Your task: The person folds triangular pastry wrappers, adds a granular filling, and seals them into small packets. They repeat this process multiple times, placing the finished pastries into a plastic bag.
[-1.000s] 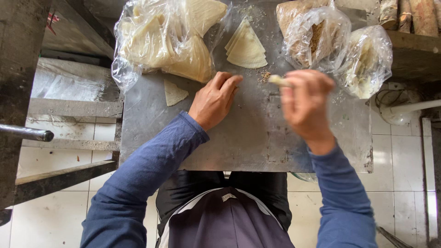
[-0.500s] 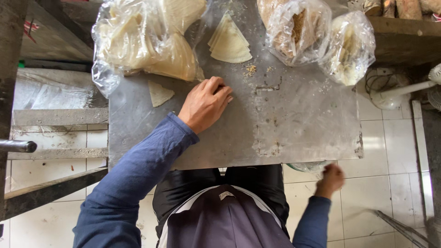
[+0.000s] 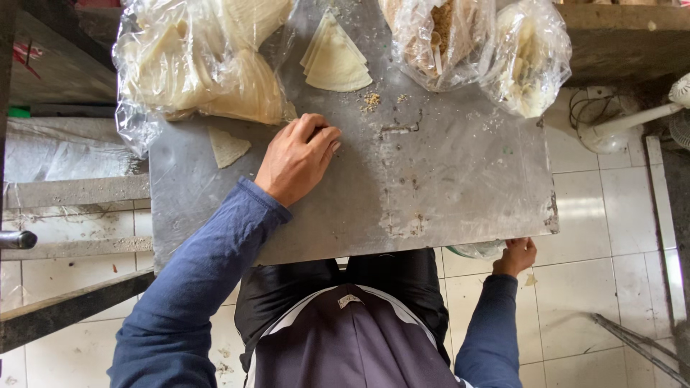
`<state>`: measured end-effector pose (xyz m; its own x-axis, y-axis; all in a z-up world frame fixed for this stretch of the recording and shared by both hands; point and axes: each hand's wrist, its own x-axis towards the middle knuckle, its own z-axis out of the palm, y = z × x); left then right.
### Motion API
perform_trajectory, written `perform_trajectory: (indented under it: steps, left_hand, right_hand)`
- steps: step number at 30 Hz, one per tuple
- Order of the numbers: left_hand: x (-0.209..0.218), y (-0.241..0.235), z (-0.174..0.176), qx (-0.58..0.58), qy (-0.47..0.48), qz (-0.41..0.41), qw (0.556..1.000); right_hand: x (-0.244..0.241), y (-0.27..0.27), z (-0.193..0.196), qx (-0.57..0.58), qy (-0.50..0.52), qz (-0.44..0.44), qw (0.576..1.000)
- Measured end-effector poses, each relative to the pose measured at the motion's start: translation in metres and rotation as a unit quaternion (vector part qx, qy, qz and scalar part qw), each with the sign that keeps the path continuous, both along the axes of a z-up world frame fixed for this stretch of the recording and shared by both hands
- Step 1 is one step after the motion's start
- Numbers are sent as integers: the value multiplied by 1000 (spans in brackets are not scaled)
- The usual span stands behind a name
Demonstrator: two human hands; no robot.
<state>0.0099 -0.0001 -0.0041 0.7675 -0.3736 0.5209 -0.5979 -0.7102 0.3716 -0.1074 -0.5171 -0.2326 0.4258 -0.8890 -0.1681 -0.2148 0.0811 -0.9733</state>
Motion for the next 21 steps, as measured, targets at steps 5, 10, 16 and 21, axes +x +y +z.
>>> perform_trajectory:
  steps: [5,10,16,21]
  left_hand:
    - [-1,-1,2,-38,15,46,998]
    - [-2,-1,1,-137,48,45,988]
    - [0,2,1,-243,51,54,967]
    - [5,6,3,-269,-1,48,962]
  right_hand:
    - [-3,8,34,-231,-102,-31,967]
    - [22,40,170,-484,-200,73,849]
    - [117,187,288,-621,-228,456,595]
    - [185,300,288,-644,-209,594,433]
